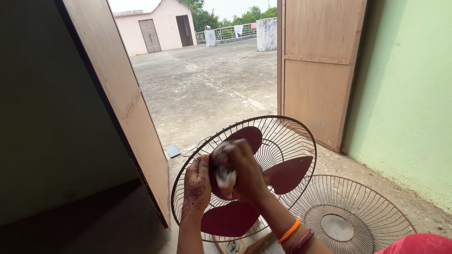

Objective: The person sits on a rooftop terrace and wipes the blades and hub of an electric fan with a cloth, then wipes the round metal guard piece by piece, turning the guard to reach different sections.

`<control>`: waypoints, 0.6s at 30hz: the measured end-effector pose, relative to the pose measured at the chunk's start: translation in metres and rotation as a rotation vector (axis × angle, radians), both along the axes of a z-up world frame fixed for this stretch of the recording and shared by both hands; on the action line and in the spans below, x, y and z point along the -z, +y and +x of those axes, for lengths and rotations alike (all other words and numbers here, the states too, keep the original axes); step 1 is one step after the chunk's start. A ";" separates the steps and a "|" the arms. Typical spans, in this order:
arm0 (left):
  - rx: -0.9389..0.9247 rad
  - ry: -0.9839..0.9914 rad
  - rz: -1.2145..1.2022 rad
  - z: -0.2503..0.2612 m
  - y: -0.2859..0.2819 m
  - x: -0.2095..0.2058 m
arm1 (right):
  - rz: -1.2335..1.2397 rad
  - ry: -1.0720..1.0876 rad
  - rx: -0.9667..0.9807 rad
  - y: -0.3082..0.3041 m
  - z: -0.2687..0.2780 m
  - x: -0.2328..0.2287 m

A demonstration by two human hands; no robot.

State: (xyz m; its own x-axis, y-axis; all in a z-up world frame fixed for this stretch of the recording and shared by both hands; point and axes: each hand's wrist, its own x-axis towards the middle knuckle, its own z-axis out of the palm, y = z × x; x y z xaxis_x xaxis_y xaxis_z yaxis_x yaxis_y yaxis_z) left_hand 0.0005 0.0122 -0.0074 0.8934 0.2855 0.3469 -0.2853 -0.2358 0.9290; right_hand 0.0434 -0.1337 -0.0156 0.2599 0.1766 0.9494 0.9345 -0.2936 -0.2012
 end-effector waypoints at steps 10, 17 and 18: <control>-0.094 -0.271 -0.068 0.021 -0.006 0.028 | 0.258 0.336 0.354 -0.002 0.004 0.031; -0.339 -0.061 -0.168 0.031 -0.013 0.027 | -0.159 0.327 0.086 0.000 -0.047 0.029; -0.310 -0.079 -0.177 0.027 -0.011 0.021 | -0.229 0.292 0.103 -0.006 -0.044 0.025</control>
